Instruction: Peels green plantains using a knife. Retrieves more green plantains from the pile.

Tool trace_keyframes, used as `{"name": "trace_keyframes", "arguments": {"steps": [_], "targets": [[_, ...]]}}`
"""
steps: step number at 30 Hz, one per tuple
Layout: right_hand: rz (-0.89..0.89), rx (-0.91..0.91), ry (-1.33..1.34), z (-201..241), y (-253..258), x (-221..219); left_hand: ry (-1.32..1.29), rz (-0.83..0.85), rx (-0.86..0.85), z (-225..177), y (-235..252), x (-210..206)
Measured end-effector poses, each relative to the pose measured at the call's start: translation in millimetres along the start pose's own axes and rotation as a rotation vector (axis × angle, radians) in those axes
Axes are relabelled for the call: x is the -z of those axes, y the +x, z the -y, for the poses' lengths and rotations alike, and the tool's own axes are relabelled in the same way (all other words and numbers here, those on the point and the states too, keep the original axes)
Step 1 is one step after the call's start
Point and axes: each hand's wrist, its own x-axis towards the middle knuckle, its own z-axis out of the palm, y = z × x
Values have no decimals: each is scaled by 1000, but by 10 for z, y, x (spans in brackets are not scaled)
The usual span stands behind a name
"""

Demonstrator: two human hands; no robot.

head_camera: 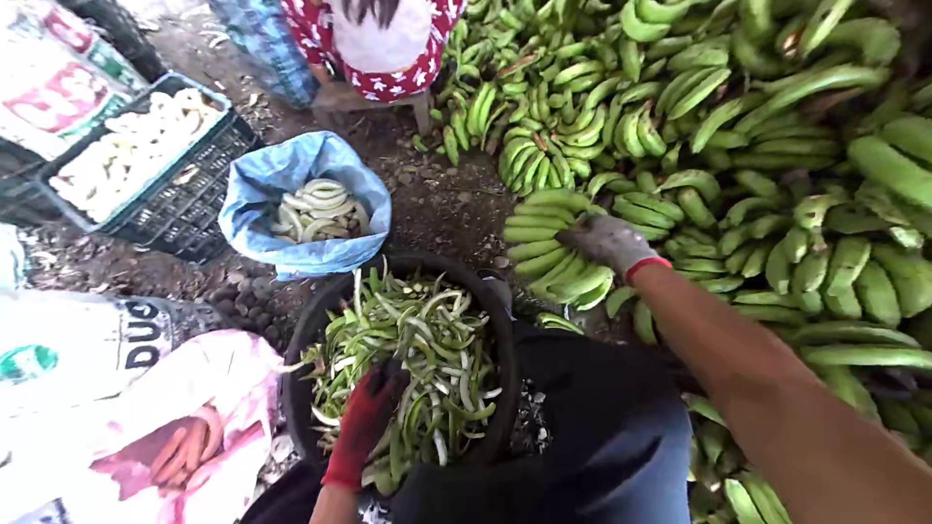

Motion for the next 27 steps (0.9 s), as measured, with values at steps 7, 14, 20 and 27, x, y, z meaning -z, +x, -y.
{"name": "trace_keyframes", "arguments": {"steps": [7,14,20,27], "targets": [[295,-142,889,864,-1099,-231,-352,-40,-94,-204,-22,-49],[717,-390,1418,1450,-1613,-1751,-414,-162,-98,43,41,-36],[755,20,787,1602,-1965,-1885,-555,-167,-8,331,192,-75],[201,498,-208,1672,-2242,-1972,-694,-139,81,303,243,-30]]}}
